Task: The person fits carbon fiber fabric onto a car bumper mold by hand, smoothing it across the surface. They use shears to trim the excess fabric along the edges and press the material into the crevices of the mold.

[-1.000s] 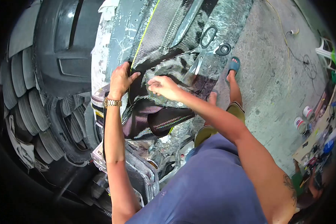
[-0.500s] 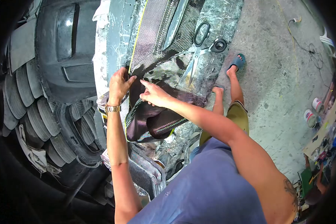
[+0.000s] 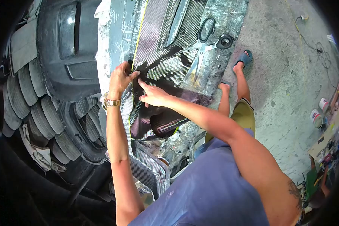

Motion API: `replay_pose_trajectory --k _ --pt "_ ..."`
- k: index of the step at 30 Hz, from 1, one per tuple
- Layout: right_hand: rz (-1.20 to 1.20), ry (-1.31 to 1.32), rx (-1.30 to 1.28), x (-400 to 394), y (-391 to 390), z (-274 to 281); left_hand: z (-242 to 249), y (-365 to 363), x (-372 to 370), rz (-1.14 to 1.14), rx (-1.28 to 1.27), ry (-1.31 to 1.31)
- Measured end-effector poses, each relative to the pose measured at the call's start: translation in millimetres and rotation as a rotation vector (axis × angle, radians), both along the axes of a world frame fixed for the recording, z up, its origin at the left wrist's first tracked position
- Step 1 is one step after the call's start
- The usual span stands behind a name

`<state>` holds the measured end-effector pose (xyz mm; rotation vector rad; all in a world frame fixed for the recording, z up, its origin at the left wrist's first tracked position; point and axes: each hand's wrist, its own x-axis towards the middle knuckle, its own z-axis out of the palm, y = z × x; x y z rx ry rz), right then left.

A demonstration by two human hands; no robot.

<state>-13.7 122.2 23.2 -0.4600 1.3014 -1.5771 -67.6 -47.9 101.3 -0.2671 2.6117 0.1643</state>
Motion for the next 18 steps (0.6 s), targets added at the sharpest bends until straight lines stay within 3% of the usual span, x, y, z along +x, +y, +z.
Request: replay_pose_trajectory --k 5,9,18 --pt "0.233 -0.003 0.057 7.8 2.3 22.1 -0.9 -2.0 -1.5 -0.051 -0.008 0.0" --pt "-0.061 -0.025 0.058 22.8 -1.8 11.7 -2.9 -4.8 0.7 -0.057 -0.003 0.011" --pt "-0.059 -0.22 0.043 31.2 -27.9 27.3 -6.3 -7.8 0.6 -0.011 0.036 -0.003"
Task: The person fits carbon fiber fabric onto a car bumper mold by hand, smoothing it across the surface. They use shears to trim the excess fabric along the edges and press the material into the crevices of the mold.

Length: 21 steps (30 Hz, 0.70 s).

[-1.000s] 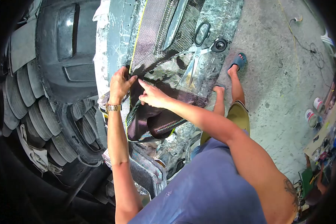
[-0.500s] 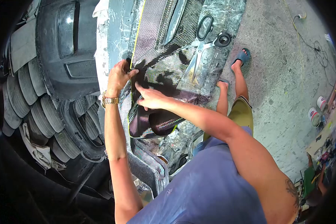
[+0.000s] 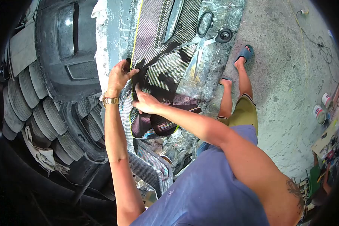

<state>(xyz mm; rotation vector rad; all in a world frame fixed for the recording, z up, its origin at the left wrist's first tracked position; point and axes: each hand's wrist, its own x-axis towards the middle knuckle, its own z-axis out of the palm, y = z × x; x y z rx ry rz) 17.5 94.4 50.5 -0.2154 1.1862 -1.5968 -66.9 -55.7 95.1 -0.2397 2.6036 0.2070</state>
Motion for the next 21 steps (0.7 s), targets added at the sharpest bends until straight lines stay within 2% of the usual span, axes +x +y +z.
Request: replay_pose_trajectory --k 4,9,10,12,15,20,21 --pt "0.137 0.172 -0.001 7.5 5.3 -9.3 1.3 2.2 -0.9 -0.019 -0.009 0.009" --pt "-0.152 -0.064 0.062 9.1 23.5 -30.9 1.9 3.5 4.2 -0.061 -0.053 0.026" --pt "-0.173 -0.22 0.001 8.4 24.1 -35.1 1.7 3.7 6.4 -0.072 -0.055 0.058" --pt "-0.242 -0.317 0.025 8.9 22.1 -37.9 4.8 7.7 11.8 -0.095 -0.053 0.122" --pt "-0.262 -0.336 0.065 5.0 15.6 -42.0 20.8 16.5 23.7 -0.022 -0.082 0.178" --pt "-0.263 -0.354 0.103 5.7 12.4 -47.8 11.3 6.2 64.6 -0.099 -0.084 0.141" --pt "-0.213 -0.229 0.111 4.3 14.5 -46.8 9.0 4.7 66.9 -0.111 -0.084 0.134"
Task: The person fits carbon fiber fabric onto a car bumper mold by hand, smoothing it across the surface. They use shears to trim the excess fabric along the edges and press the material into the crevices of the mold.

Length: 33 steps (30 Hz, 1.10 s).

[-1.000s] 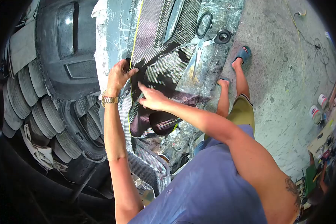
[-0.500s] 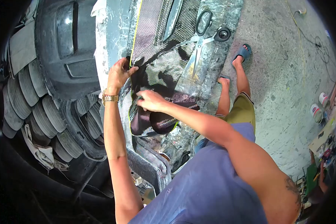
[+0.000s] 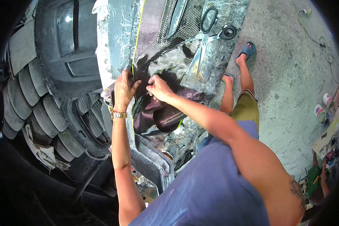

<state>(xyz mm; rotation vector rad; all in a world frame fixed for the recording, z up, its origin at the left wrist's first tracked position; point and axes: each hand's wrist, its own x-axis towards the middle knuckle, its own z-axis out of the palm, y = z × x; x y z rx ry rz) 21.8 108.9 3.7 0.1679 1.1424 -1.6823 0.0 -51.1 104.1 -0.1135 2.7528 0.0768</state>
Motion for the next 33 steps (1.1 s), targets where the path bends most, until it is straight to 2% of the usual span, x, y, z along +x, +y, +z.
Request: replay_pose_trajectory --k 2,6,9,11,14,17,21,31,33 --pt "0.125 0.238 0.025 1.0 7.2 2.5 -4.1 -7.0 3.2 0.019 0.032 -0.03" --pt "0.303 0.656 0.046 -11.4 45.9 67.9 -2.3 -12.4 -6.8 0.02 0.075 -0.106" --pt "0.346 0.732 0.061 -8.8 41.6 72.1 0.5 -16.3 -6.3 -0.007 0.086 -0.062" --pt "0.375 0.703 0.086 -5.2 20.9 52.8 2.8 -14.6 -6.9 -0.031 0.057 -0.081" --pt "0.777 0.603 0.137 -31.4 -6.1 49.8 -3.5 -17.9 -4.5 -0.083 0.022 -0.073" --pt "0.826 0.56 0.249 -31.6 -29.1 46.6 0.1 -15.5 -6.0 -0.043 0.016 -0.113" --pt "0.666 0.55 0.252 -21.8 -38.1 36.4 -1.6 -17.2 -8.1 0.021 0.045 -0.144" --pt "0.557 0.474 0.159 -24.1 -19.1 25.3 7.6 -13.6 -9.7 0.008 0.047 -0.1" --pt "0.543 0.411 0.109 -37.3 -3.9 25.5 27.4 -1.6 0.0 0.204 0.108 0.002"
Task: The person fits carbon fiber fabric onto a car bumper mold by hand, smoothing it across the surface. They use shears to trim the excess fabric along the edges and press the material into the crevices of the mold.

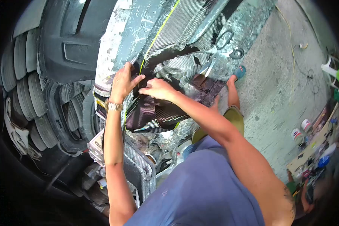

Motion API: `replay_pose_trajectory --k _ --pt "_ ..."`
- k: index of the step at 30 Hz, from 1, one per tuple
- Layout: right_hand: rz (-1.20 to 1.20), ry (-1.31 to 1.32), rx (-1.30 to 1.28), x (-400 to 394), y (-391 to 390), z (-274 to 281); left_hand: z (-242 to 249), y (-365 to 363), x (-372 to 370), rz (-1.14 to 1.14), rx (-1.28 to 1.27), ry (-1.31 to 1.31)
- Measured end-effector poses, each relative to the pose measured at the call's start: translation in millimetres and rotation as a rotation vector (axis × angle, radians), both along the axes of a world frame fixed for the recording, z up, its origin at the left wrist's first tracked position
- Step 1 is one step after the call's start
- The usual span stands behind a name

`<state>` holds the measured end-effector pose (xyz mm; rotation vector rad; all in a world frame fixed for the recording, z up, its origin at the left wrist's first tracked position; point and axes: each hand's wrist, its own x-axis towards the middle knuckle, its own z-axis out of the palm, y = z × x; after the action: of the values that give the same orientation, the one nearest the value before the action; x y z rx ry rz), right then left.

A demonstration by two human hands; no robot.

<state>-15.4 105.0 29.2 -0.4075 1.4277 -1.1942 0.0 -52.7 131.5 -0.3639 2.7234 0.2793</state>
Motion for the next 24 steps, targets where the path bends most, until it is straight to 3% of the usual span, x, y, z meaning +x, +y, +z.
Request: replay_pose_trajectory --k 1,4,6,9,14,21,24 --pt "-0.145 -0.033 -0.044 -0.8 2.3 -10.6 9.0 5.7 10.0 0.105 0.027 0.052" --pt "-0.276 0.436 -0.032 -27.3 15.9 -9.0 19.9 19.1 55.5 0.264 0.026 0.144" --pt "-0.192 0.593 -0.109 -38.4 11.4 -1.1 15.2 29.4 78.1 0.182 -0.036 0.224" --pt "-0.051 0.779 -0.232 -52.4 -3.3 2.0 4.0 32.3 95.4 0.17 -0.092 0.144" --pt "0.004 0.648 -0.161 -60.6 -15.2 -0.8 -6.8 34.3 108.8 0.229 -0.057 0.093" --pt "-0.033 0.458 -0.041 -61.5 -21.0 -1.4 -36.5 44.0 115.3 0.245 -0.04 0.324" --pt "-0.113 0.226 -0.033 -59.5 -23.8 -5.0 -34.4 56.7 110.2 0.336 -0.07 0.352"
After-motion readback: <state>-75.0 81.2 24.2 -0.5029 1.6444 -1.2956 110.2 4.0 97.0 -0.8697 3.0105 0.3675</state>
